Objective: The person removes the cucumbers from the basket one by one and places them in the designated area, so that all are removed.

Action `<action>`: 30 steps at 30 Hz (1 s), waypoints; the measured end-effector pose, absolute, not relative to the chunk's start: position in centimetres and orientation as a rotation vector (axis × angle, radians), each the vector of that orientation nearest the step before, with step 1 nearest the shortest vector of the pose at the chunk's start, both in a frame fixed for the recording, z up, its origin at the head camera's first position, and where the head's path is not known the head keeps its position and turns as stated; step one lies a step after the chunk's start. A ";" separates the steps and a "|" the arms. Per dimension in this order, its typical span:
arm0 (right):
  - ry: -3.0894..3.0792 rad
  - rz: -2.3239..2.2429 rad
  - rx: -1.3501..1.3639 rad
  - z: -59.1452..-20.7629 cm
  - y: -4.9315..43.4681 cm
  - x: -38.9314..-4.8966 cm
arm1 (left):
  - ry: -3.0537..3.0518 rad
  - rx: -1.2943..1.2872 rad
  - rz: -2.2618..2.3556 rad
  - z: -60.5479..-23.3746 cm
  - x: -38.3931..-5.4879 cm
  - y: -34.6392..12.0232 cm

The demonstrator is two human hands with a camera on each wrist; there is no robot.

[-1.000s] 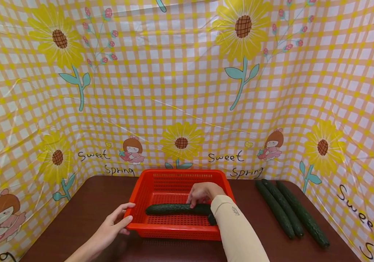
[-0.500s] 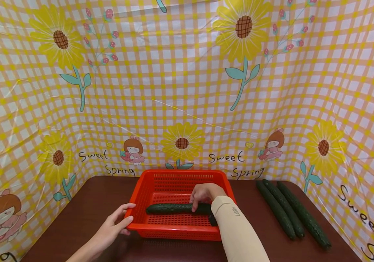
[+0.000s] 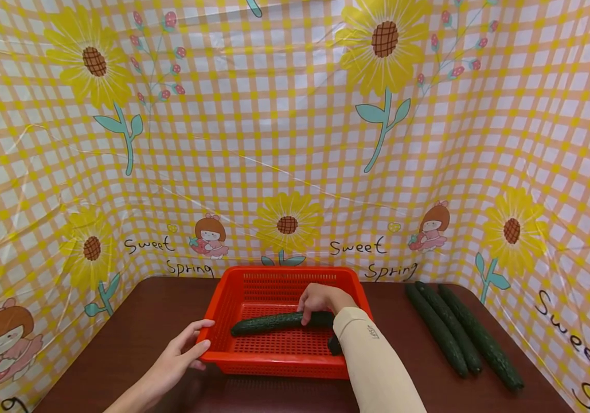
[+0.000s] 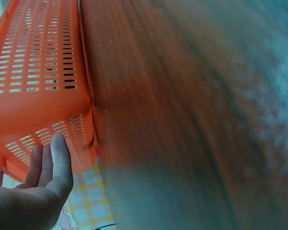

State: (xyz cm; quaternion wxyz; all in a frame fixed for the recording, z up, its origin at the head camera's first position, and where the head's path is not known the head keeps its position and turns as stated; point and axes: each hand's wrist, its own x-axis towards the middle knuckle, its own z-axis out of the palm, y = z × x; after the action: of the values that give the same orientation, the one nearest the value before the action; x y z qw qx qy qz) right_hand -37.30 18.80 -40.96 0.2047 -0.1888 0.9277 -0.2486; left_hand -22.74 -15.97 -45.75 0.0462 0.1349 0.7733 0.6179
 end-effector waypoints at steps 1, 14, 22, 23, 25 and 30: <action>2.582 -0.698 -0.525 -40.9 18.8 -37.3 | 2.361 0.412 1.887 -45.8 -22.8 -16.0; 2.516 -0.811 -0.442 -41.4 20.0 -37.6 | 2.354 0.425 1.894 -45.8 -22.8 -16.0; 2.404 -0.944 -0.369 -41.3 20.5 -37.6 | 2.357 0.424 1.894 -45.8 -22.8 -16.0; 2.399 -0.949 -0.363 -41.3 20.5 -37.5 | 2.357 0.423 1.895 -45.8 -22.8 -16.0; 2.394 -0.955 -0.348 -41.1 20.6 -37.3 | 2.356 0.423 1.896 -45.8 -22.8 -16.0; 2.378 -0.941 -0.340 -40.7 20.8 -36.8 | 2.354 0.427 1.897 -45.8 -22.8 -16.1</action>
State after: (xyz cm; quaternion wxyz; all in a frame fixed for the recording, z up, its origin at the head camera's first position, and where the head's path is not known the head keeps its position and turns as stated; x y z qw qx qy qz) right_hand -36.80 20.79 -40.73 0.2772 -0.1267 0.8855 -0.3506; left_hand -22.84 -16.05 -45.82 0.0442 0.1396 0.7702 0.6207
